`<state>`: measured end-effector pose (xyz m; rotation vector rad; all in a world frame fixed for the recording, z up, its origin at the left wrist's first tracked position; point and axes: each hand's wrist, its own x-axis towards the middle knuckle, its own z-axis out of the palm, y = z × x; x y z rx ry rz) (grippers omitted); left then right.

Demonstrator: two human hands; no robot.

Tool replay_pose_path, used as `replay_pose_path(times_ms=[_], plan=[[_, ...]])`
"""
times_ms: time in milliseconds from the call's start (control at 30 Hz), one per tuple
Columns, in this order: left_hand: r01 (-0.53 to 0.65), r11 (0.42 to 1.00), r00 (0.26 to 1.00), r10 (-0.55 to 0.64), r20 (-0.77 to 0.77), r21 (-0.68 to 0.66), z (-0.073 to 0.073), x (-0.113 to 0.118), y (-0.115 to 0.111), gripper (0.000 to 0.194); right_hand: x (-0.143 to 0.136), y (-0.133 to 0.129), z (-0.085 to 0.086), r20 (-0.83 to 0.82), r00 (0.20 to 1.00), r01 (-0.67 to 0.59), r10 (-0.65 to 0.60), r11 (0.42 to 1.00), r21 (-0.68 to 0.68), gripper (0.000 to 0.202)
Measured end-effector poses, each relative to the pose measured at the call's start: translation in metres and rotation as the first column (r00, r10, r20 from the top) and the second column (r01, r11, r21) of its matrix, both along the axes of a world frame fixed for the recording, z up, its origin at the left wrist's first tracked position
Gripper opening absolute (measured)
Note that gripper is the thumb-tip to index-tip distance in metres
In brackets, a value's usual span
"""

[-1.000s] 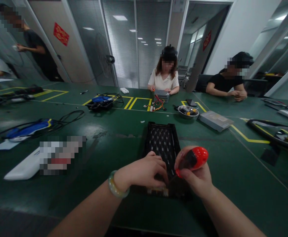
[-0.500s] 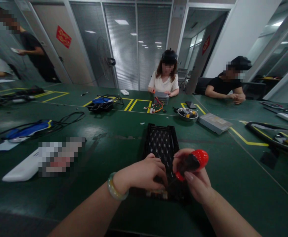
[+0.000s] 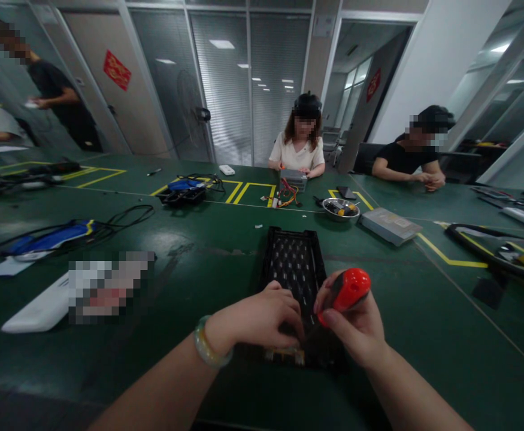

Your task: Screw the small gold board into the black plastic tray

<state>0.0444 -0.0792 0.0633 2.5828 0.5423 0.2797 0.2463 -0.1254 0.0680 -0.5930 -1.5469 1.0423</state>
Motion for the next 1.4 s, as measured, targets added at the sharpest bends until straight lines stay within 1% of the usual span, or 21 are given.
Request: replay_pose_path(times_ms=[67,133,200,267,333,467,533,600,700,800,867,933,1000,1067,1233,1400], plan=[[-0.001,1.0,1.0,0.001,-0.001,0.006,-0.0005,0.0,0.0,0.01,-0.0001,0.0004,-0.0001,0.026,1.0,-0.016,0.016,1.0,-0.011,0.029],[-0.002,1.0,1.0,0.002,0.007,0.013,-0.0012,0.0,0.0,0.01,-0.0006,0.0002,-0.0006,0.091,0.996,-0.02,0.021,1.0,-0.013,0.029],[0.002,1.0,1.0,-0.002,0.011,0.021,-0.0015,0.0,0.0,0.01,-0.001,-0.0003,-0.0015,0.159,0.987,-0.009,0.009,1.0,-0.003,0.031],[0.006,1.0,1.0,-0.006,0.01,0.028,-0.0015,0.0001,-0.0002,0.01,-0.0011,-0.0009,-0.0026,0.185,0.983,0.011,-0.013,1.0,0.012,0.032],[0.005,1.0,1.0,-0.005,0.008,0.027,-0.0011,0.0004,-0.0003,0.011,-0.0007,-0.0011,-0.0034,0.142,0.99,0.024,-0.027,0.999,0.023,0.032],[0.009,1.0,1.0,-0.009,0.003,0.023,-0.0005,0.001,-0.0004,0.01,-0.0006,0.0005,-0.003,-0.056,0.996,0.072,-0.069,0.996,0.048,0.027],[0.012,1.0,1.0,-0.011,-0.009,0.029,-0.0005,0.0011,-0.0002,0.01,-0.0014,0.0017,-0.0024,-0.111,0.99,0.09,-0.084,0.995,0.047,0.025],[0.009,0.999,1.0,-0.008,-0.013,0.031,-0.0007,0.0011,-0.0002,0.009,-0.0026,0.002,-0.0024,-0.099,0.993,0.075,-0.072,0.997,0.024,0.026],[0.004,1.0,1.0,-0.004,0.003,0.024,-0.001,0.0008,-0.0004,0.009,-0.004,0.0004,-0.0033,-0.013,0.999,0.029,-0.029,0.999,-0.017,0.028],[0.003,1.0,1.0,-0.003,0.017,0.009,-0.0013,0.0004,-0.0005,0.009,-0.0044,-0.0015,-0.0037,0.016,1.0,-0.005,0.005,1.0,-0.019,0.03],[0.003,1.0,1.0,-0.003,0.018,0.01,-0.0017,0.0002,-0.0003,0.009,-0.004,-0.0015,-0.0031,-0.035,0.999,0.012,-0.012,1.0,0.004,0.03],[0.005,1.0,1.0,-0.005,0.01,0.023,-0.0021,0.0003,0.0,0.01,-0.0034,-0.0005,-0.0022,-0.105,0.992,0.069,-0.065,0.997,0.029,0.029],[0.01,0.999,1.0,-0.01,0.0,0.035,-0.0023,0.0005,0.0002,0.011,-0.0028,0.0008,-0.0016,-0.142,0.983,0.12,-0.113,0.992,0.039,0.027],[0.011,0.999,1.0,-0.011,-0.004,0.037,-0.0021,0.0005,0.0001,0.011,-0.0027,0.0013,-0.0022,-0.122,0.985,0.125,-0.12,0.992,0.033,0.026],[-0.004,1.0,1.0,0.003,0.011,0.026,-0.0018,0.0002,-0.0008,0.01,-0.0039,-0.0001,-0.0051,0.002,0.998,0.058,-0.058,0.998,0.019,0.028],[-0.005,1.0,1.0,0.005,0.019,0.017,-0.0018,0.0001,-0.0001,0.01,-0.0043,0.0011,-0.0022,0.017,0.999,0.031,-0.03,0.999,-0.022,0.028]])
